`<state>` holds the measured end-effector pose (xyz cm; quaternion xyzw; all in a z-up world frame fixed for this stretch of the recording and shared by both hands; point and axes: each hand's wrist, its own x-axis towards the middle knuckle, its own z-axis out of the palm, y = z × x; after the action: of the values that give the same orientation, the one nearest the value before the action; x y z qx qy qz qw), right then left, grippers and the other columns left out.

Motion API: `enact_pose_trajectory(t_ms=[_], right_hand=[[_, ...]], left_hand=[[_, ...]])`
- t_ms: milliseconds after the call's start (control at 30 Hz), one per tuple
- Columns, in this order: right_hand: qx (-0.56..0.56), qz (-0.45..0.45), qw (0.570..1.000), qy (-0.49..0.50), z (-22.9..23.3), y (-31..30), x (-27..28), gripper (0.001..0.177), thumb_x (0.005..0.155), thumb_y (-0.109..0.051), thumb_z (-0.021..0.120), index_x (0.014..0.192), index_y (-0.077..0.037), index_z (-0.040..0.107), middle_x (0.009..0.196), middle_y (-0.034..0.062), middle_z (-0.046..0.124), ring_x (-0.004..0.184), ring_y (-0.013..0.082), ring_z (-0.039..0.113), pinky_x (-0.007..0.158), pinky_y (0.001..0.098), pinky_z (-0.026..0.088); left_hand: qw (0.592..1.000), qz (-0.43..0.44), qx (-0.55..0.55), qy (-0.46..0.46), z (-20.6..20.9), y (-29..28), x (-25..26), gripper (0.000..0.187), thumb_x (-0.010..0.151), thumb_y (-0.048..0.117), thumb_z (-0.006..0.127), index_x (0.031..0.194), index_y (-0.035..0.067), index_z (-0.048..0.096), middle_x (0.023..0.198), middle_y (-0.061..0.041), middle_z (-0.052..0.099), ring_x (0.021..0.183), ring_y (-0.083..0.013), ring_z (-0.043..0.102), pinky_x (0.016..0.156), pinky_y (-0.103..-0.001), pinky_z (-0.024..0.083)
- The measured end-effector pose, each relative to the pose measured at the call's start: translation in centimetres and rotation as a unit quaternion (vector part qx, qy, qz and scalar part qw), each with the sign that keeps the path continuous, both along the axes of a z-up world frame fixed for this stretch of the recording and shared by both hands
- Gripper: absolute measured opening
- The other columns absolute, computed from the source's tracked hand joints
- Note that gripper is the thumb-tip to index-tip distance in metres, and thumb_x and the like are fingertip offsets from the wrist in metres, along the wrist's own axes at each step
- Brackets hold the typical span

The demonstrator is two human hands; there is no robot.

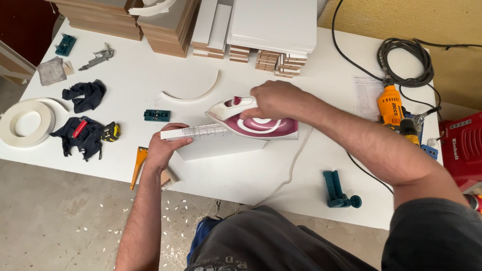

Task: Apply edge banding to a wooden board using an iron, then trim and sand the edges.

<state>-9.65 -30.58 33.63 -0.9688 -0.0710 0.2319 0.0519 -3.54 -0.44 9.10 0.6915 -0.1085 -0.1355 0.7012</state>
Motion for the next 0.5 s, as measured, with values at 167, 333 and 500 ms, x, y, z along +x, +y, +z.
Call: enact_pose_trajectory(t_ms=[167, 333, 500], right_hand=[[-0.025, -0.048, 0.998, 0.012, -0.3, -5.0, -1.9, 0.067, 0.095, -0.06, 0.055, 0.121, 0.0, 0.068, 0.107, 0.0275, 0.072, 0.109, 0.0469, 0.069, 0.094, 0.0563, 0.055], [-0.018, -0.093, 0.996, 0.0, -0.4, -8.1, -3.9, 0.067, 0.094, -0.063, 0.057, 0.117, -0.001, 0.07, 0.102, 0.0256, 0.074, 0.104, 0.0445, 0.072, 0.093, 0.052, 0.056], [0.147, -0.271, 0.947, -0.093, -3.1, -13.5, -6.4, 0.056, 0.095, -0.054, 0.067, 0.115, -0.002, 0.07, 0.081, 0.0224, 0.071, 0.08, 0.0337, 0.074, 0.085, 0.0458, 0.056]], left_hand=[[1.0, 0.002, -0.009, 0.014, -2.0, 0.1, 0.3, 0.041, 0.062, 0.006, 0.097, 0.099, 0.002, 0.077, 0.108, -0.01, 0.075, 0.102, -0.0178, 0.067, 0.092, -0.03, 0.052], [1.0, -0.005, -0.006, 0.015, -1.4, 0.0, -0.2, 0.041, 0.063, 0.006, 0.097, 0.099, 0.002, 0.077, 0.11, -0.012, 0.075, 0.102, -0.0183, 0.066, 0.094, -0.031, 0.051], [1.0, 0.0, -0.015, 0.02, -2.7, 0.2, 0.8, 0.042, 0.065, 0.006, 0.096, 0.101, 0.001, 0.075, 0.113, -0.014, 0.074, 0.103, -0.0196, 0.065, 0.096, -0.034, 0.05]])
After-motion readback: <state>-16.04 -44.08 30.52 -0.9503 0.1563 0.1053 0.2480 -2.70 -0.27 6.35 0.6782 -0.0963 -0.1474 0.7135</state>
